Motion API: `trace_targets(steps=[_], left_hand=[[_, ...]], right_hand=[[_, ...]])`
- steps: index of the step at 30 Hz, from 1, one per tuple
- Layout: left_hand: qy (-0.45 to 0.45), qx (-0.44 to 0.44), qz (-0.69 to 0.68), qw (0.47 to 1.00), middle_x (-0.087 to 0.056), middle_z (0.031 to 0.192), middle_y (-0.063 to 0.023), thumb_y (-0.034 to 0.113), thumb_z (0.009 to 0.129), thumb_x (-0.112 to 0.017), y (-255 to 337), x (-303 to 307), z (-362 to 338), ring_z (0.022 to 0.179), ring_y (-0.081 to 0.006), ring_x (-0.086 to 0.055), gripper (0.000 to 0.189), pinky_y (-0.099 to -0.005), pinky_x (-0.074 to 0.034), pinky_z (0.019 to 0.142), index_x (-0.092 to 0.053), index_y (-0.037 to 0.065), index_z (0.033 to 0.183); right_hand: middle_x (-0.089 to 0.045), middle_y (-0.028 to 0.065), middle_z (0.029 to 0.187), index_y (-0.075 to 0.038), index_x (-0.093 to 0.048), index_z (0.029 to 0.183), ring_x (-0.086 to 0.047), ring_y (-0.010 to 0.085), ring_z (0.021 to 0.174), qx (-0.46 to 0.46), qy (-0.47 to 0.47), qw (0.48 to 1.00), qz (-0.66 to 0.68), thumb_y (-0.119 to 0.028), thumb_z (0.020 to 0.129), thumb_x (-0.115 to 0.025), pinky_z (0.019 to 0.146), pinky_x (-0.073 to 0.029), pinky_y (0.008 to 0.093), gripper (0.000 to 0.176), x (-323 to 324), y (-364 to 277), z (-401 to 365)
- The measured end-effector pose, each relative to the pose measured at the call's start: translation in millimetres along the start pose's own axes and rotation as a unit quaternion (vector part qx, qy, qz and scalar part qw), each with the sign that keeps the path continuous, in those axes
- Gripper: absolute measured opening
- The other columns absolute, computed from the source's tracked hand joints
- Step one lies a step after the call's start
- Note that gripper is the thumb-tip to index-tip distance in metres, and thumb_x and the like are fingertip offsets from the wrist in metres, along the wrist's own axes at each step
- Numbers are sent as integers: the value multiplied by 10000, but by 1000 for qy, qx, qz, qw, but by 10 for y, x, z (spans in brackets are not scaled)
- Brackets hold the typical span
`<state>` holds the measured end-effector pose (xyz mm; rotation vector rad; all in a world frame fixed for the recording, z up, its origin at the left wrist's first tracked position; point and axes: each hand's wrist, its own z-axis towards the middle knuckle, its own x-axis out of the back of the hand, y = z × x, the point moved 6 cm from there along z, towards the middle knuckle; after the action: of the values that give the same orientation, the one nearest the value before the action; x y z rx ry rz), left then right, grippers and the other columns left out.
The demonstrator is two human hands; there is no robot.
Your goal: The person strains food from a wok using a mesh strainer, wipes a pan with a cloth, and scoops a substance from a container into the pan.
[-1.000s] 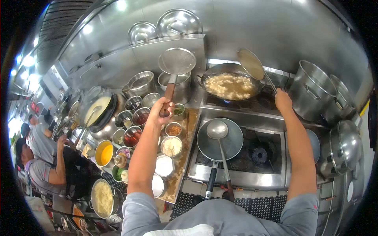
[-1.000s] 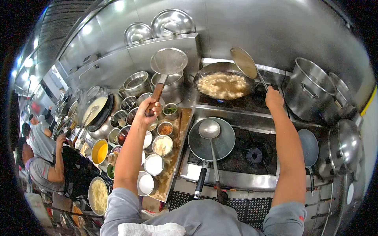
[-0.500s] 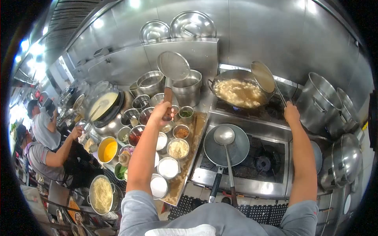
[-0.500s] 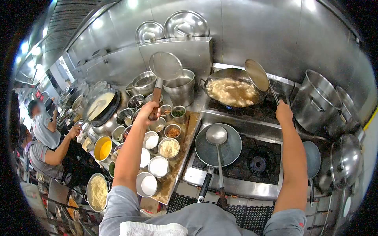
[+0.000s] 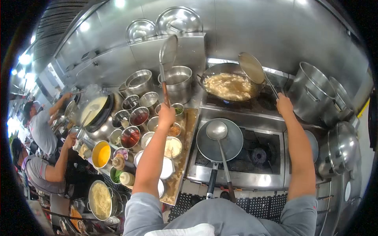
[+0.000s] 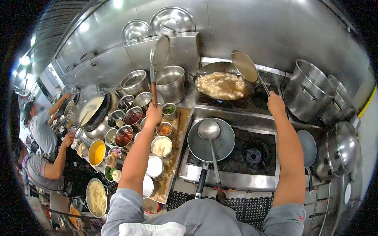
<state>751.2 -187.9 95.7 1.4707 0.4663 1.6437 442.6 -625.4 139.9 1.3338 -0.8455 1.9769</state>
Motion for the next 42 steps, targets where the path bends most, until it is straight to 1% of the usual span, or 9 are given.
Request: trace_targets(steps=[1,3,8,15,18,28,31,36,42], left_hand=[[-4,-8,-26,1000,-587,888,-332,184,787,-491,59,18,12,814,-443,-608,381,-466,-484,721,-420,-63,1068],[-113,85,-302,943,-520,648,-112,129,796,-474,101,-50,-28,437,-191,-518,194,-345,-437,388,-449,-2,937],[-160,182,-385,890,-492,631,-55,99,808,-481,136,-42,-205,446,-148,-457,79,-302,-381,394,-426,63,852],[-206,251,-533,781,-518,626,-39,109,807,-501,-187,-191,-74,457,-114,-461,115,-242,-390,404,-466,36,889],[-323,281,-658,619,-555,658,-16,144,814,-503,-262,-220,83,494,-84,-512,229,-218,-447,427,-508,-41,949],[-231,206,-654,690,-570,1123,-219,286,899,-446,-321,-4,-7,741,-202,-605,433,-262,-550,587,-473,-59,1159],[-255,190,-684,657,-558,1140,-215,311,903,-455,-269,110,-163,780,-207,-604,452,-290,-556,642,-465,-46,1179],[-254,167,-680,667,-577,1067,-135,253,901,-521,-291,308,-275,805,-242,-609,336,-338,-533,660,-436,89,1181],[-204,180,-653,707,-546,997,-108,179,872,-565,-336,397,-141,870,-276,-594,397,-376,-522,712,-398,102,1224]], right_hand=[[-620,198,957,-110,-512,1150,-598,378,910,-3,-4,1000,-3,-186,874,-519,764,-475,481,286,18,-12,-22],[-623,189,959,-108,-509,1149,-598,377,909,-15,4,1000,15,-194,877,-517,760,-477,482,285,69,-65,-51],[-623,196,952,-99,-508,1142,-597,371,918,-19,6,1000,12,-183,880,-504,756,-479,476,275,102,-118,-71],[-633,186,840,-76,-514,1122,-640,308,665,-23,-25,999,27,-154,879,-485,625,-508,438,257,-125,15,17],[-632,167,795,-76,-512,1139,-627,257,577,-51,-66,994,74,-143,876,-484,532,-505,405,273,-86,-79,-40],[-476,33,592,-120,-469,1210,-418,116,413,-120,-264,934,210,-136,860,-518,401,-369,297,354,-276,-137,62],[-472,9,583,-130,-468,1195,-387,88,403,-135,-315,911,232,-136,858,-527,403,-348,275,342,-259,-210,82],[-458,-19,570,-140,-488,1163,-351,50,390,-144,-320,900,259,-158,865,-533,403,-317,239,302,-256,-348,78],[-444,-42,559,-145,-476,1226,-330,34,395,-118,-398,864,285,-179,878,-540,391,-293,212,356,-502,-392,120]])
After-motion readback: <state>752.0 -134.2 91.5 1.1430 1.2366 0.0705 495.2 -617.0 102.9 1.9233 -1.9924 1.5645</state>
